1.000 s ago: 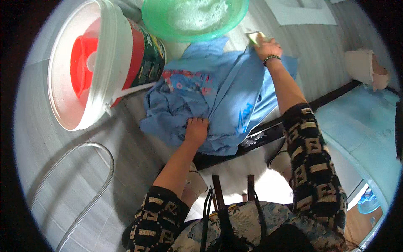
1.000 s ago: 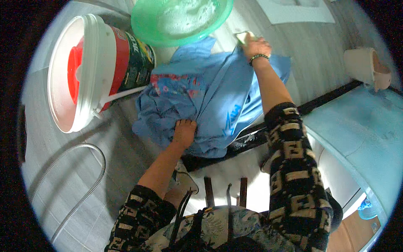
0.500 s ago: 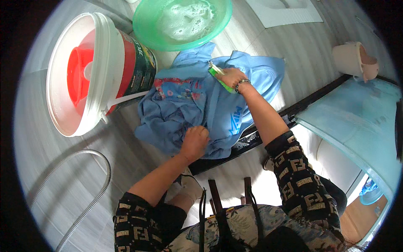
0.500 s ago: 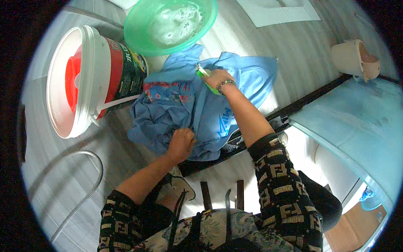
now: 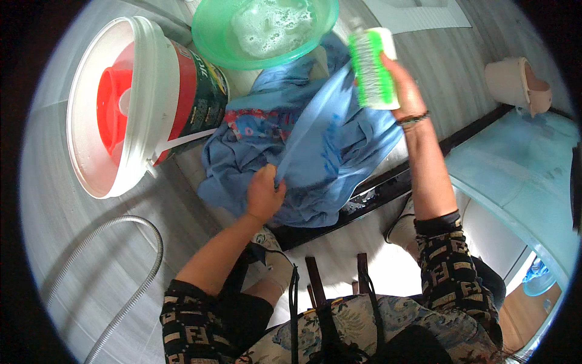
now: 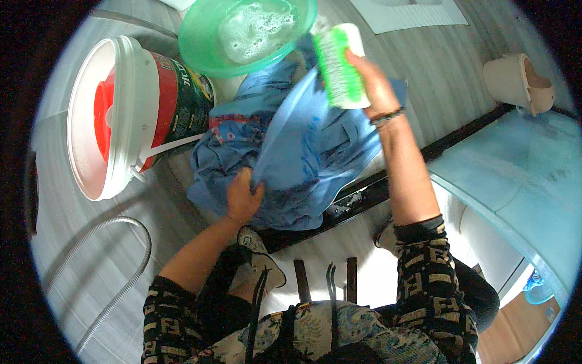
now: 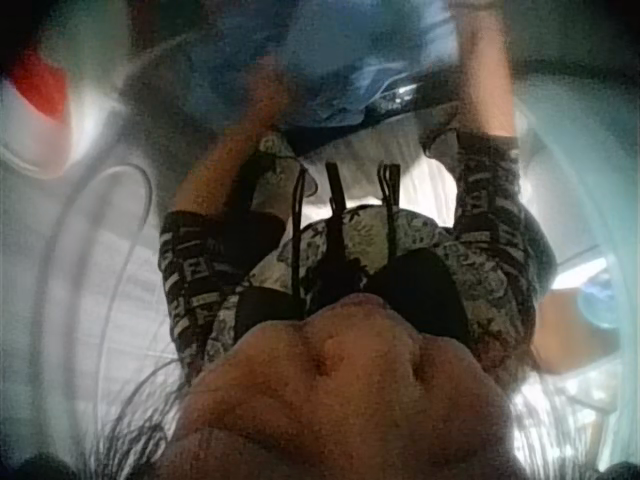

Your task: The person hand washes a blue garment on a low stool in a bathroom. They scrub the fabric with a brush, rinse it in a green basin, wring out excess water, and place the garment on the toilet lid.

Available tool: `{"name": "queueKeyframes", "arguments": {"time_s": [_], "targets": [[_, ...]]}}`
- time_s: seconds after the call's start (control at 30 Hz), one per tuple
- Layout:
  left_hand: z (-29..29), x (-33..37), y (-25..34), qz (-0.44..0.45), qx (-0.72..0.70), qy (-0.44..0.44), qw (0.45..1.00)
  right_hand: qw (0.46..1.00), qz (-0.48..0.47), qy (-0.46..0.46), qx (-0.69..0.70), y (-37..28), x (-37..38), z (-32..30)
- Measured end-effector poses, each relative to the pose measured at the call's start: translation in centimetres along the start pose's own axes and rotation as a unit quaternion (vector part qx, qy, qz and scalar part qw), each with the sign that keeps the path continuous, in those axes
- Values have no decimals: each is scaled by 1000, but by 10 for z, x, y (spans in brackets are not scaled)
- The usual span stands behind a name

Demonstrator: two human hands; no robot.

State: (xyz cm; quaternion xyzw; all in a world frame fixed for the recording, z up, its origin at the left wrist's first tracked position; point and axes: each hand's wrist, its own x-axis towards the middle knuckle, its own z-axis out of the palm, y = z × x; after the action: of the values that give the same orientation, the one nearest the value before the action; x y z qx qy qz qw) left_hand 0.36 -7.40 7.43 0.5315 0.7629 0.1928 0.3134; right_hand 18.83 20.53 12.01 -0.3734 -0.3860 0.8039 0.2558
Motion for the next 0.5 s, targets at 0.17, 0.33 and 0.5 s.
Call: {"name": "queueKeyframes", "arguments": {"time_s": [0.17,0.33,0.5], "targets": [[-18,17,19,253,114,97,956,997,-60,34,29,-3,-24,-47],[48,0,29,275,181,-156,931,756,38,245,-605,91,-42,-116],[80,-5,3,207,141,-199,947,702,-135,125,-688,147,-78,9]]}}
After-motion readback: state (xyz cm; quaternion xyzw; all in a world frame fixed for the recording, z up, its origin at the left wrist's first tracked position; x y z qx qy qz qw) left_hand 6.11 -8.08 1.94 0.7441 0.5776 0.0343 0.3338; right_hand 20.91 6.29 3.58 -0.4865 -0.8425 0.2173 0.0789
